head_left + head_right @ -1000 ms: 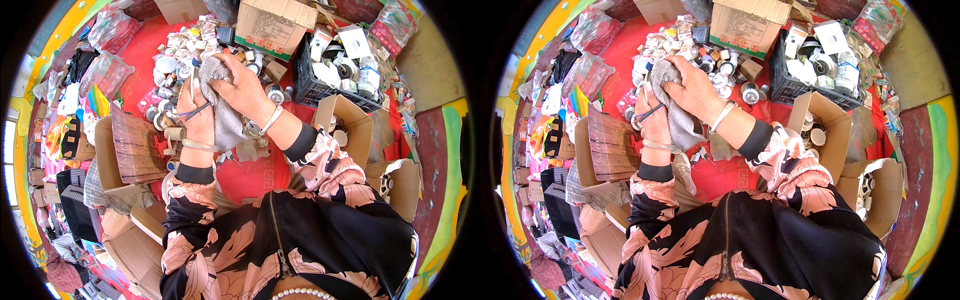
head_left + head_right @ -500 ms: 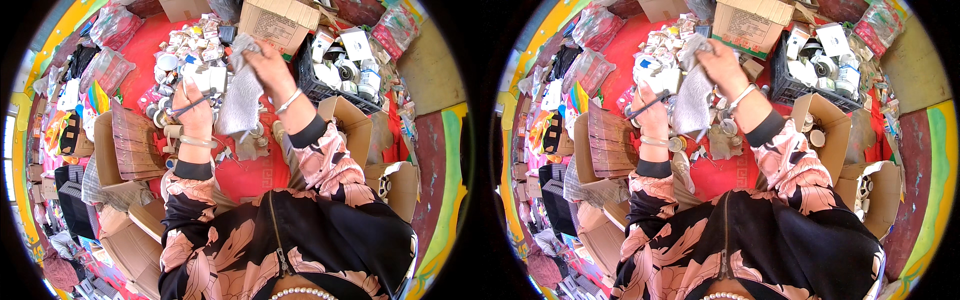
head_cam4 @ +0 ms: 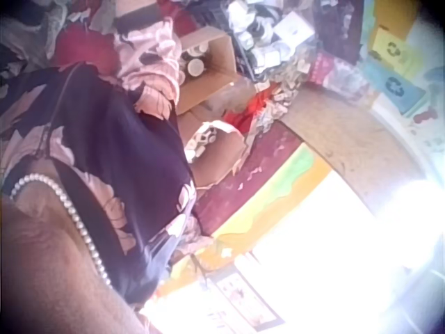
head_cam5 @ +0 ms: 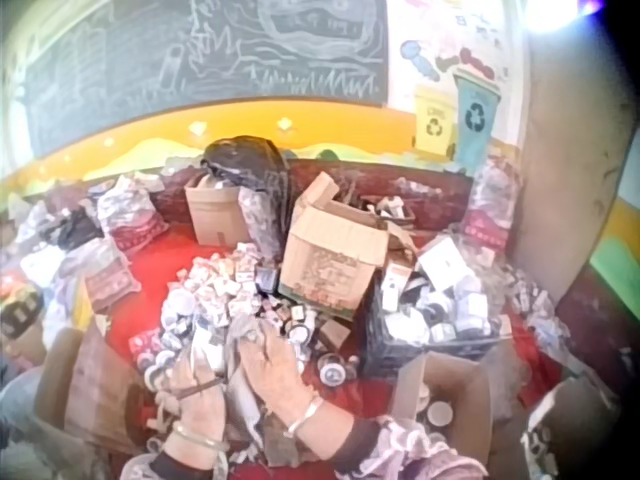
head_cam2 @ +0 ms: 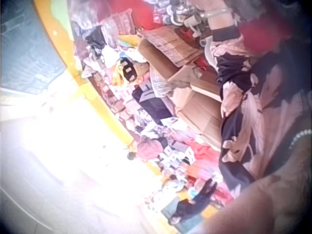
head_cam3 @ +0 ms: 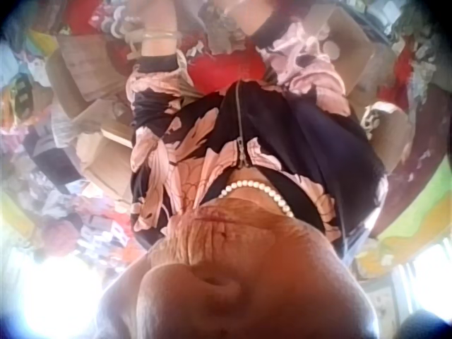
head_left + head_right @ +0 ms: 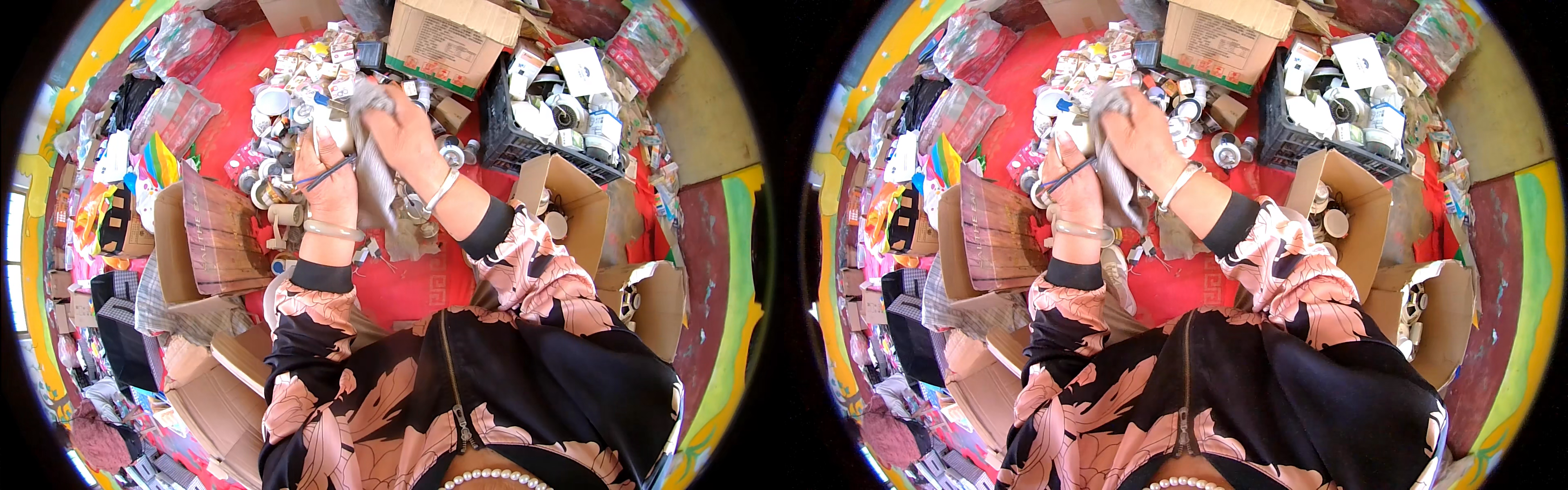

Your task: The person wipes various lighting components with a cloth by hand and places them into a cardboard box.

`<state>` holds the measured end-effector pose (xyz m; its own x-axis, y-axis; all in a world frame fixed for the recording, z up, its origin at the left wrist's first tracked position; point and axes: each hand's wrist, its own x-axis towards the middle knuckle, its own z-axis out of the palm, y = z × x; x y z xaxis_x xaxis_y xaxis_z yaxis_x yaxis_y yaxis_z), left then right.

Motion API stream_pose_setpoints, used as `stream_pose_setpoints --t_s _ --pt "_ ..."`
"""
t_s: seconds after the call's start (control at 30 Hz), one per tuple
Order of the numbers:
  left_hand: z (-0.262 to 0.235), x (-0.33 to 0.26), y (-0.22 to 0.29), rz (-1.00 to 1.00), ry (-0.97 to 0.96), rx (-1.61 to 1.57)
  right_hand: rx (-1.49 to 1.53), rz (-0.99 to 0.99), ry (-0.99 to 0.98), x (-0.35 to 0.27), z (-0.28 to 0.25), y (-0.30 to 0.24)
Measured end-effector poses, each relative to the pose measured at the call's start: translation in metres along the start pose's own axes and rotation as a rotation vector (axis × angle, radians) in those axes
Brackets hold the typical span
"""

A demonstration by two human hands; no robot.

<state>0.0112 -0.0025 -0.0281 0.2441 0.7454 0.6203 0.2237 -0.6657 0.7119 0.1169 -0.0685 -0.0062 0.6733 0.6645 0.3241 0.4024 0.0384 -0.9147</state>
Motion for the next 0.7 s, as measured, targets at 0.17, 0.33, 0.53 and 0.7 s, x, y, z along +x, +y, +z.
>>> stream_pose_setpoints --t_s 0.17,0.33,0.53,0.7 --pt "0.005 0.009 0.004 -0.635 0.002 -0.876 0.346 0.305 0.055 0.033 -0.021 0.024" --pt "-0.001 0.028 -0.026 -0.901 0.079 -1.358 0.211 0.051 0.035 0.040 -0.045 0.017" --pt "-0.007 0.029 -0.013 -0.867 -0.006 -1.507 0.019 -0.208 -0.003 0.021 -0.021 0.000" --pt "0.002 0.019 0.000 -0.881 -0.142 -1.448 -0.350 -0.621 0.128 0.020 -0.011 -0.006"
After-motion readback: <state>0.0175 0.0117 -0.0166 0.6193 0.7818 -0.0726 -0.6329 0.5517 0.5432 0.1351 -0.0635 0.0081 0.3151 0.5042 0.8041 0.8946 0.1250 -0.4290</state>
